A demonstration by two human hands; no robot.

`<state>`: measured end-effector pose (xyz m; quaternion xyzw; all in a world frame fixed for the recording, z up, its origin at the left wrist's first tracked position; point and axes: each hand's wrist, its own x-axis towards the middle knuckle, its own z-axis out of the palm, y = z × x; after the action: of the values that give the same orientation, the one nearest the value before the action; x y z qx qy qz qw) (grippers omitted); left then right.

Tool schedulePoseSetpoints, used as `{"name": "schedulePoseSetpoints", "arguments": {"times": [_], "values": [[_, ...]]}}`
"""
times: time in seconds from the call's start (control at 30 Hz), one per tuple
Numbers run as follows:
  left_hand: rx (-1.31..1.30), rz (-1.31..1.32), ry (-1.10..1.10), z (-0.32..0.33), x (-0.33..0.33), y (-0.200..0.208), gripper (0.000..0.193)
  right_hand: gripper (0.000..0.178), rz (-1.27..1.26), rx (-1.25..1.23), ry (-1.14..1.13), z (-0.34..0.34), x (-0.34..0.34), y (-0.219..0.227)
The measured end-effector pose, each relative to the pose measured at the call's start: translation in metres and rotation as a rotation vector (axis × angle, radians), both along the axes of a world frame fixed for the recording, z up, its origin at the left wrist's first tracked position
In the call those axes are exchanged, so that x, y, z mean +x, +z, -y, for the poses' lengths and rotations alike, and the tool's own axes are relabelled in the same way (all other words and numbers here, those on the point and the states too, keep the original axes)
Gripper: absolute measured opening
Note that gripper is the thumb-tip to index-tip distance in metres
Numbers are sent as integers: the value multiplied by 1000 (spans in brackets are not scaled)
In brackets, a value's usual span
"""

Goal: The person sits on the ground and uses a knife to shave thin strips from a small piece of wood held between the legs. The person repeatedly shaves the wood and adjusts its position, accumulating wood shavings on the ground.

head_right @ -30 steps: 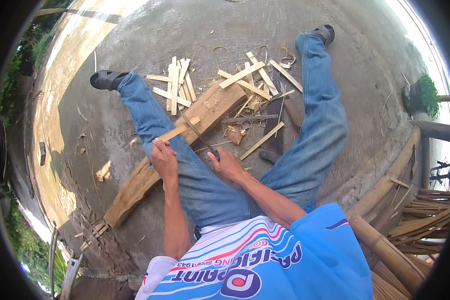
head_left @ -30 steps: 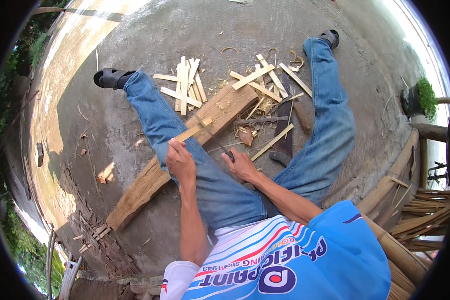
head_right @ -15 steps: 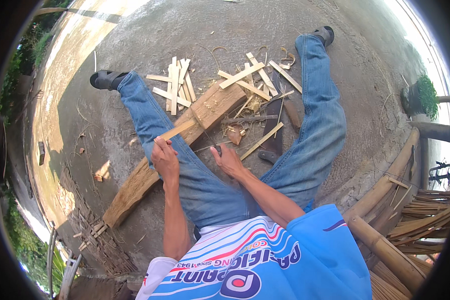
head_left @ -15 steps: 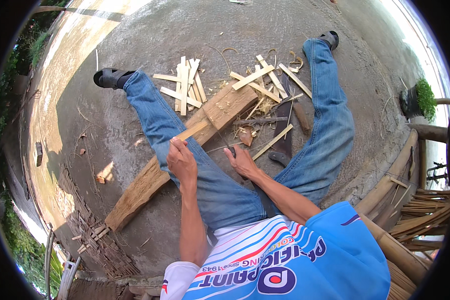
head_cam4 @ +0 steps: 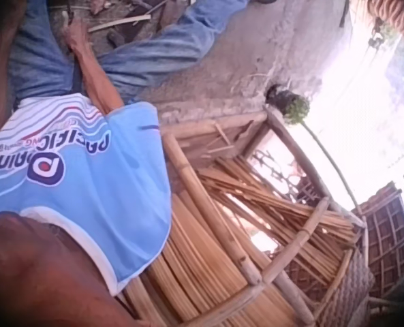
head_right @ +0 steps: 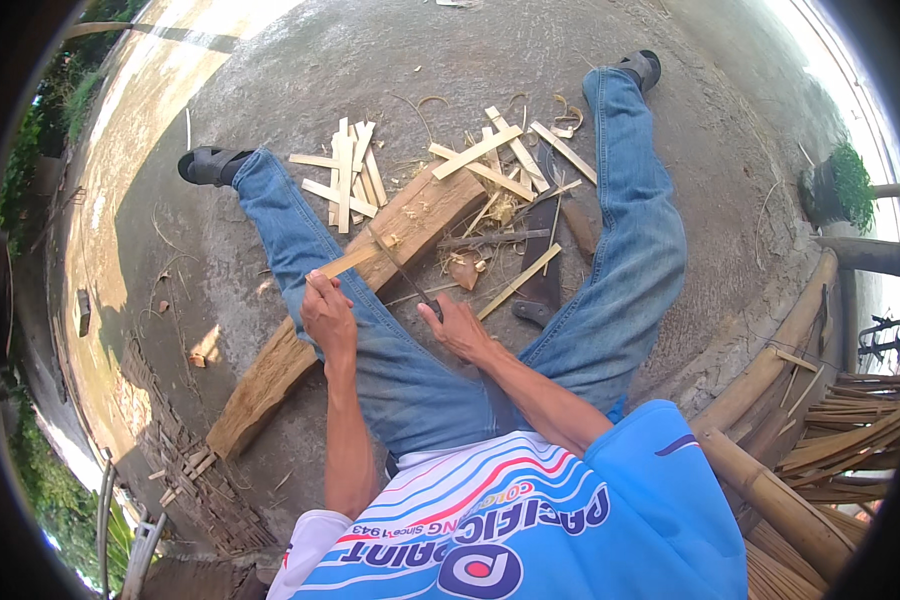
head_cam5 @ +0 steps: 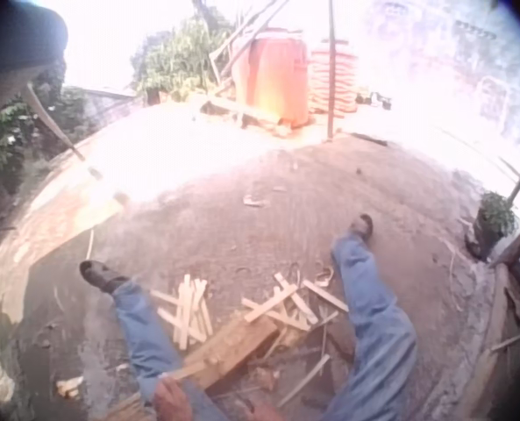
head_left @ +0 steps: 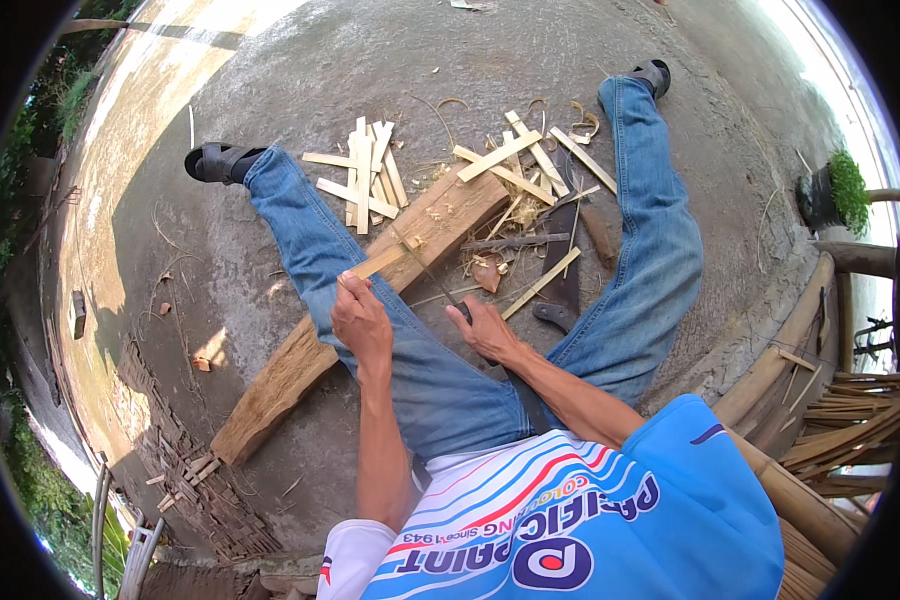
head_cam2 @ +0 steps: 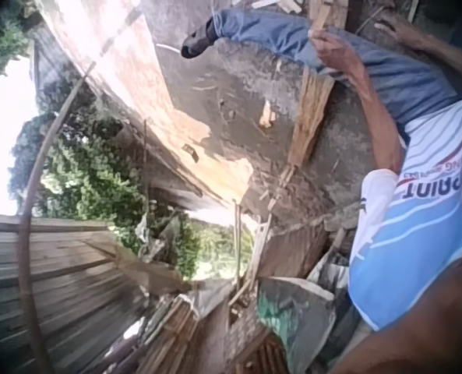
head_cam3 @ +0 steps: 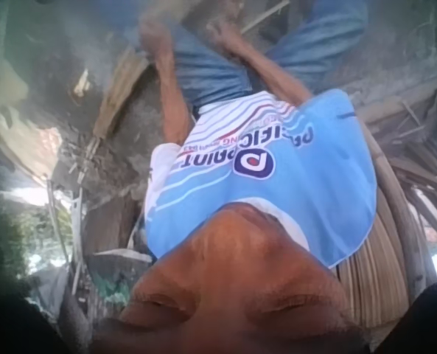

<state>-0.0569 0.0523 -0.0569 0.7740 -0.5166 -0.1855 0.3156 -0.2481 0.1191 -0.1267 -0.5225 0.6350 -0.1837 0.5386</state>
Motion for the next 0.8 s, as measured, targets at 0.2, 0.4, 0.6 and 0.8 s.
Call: {"name": "schedulePoseSetpoints", "arguments": {"times": [0.2, 0.4, 0.6, 0.8], "values": [[-46, -399, 64, 3, 7, 25, 56, 60, 163, 84, -174, -3, -2, -33], [127, -1169, 43, -29, -3, 12, 50, 51, 779, 207, -406, 43, 9, 43], [304, -844, 54, -43, -23, 7, 48, 43, 751, 37, -330, 91, -9, 68], [-83, -462, -334, 18, -36, 62, 43, 43, 246, -125, 185, 100, -34, 74]]}}
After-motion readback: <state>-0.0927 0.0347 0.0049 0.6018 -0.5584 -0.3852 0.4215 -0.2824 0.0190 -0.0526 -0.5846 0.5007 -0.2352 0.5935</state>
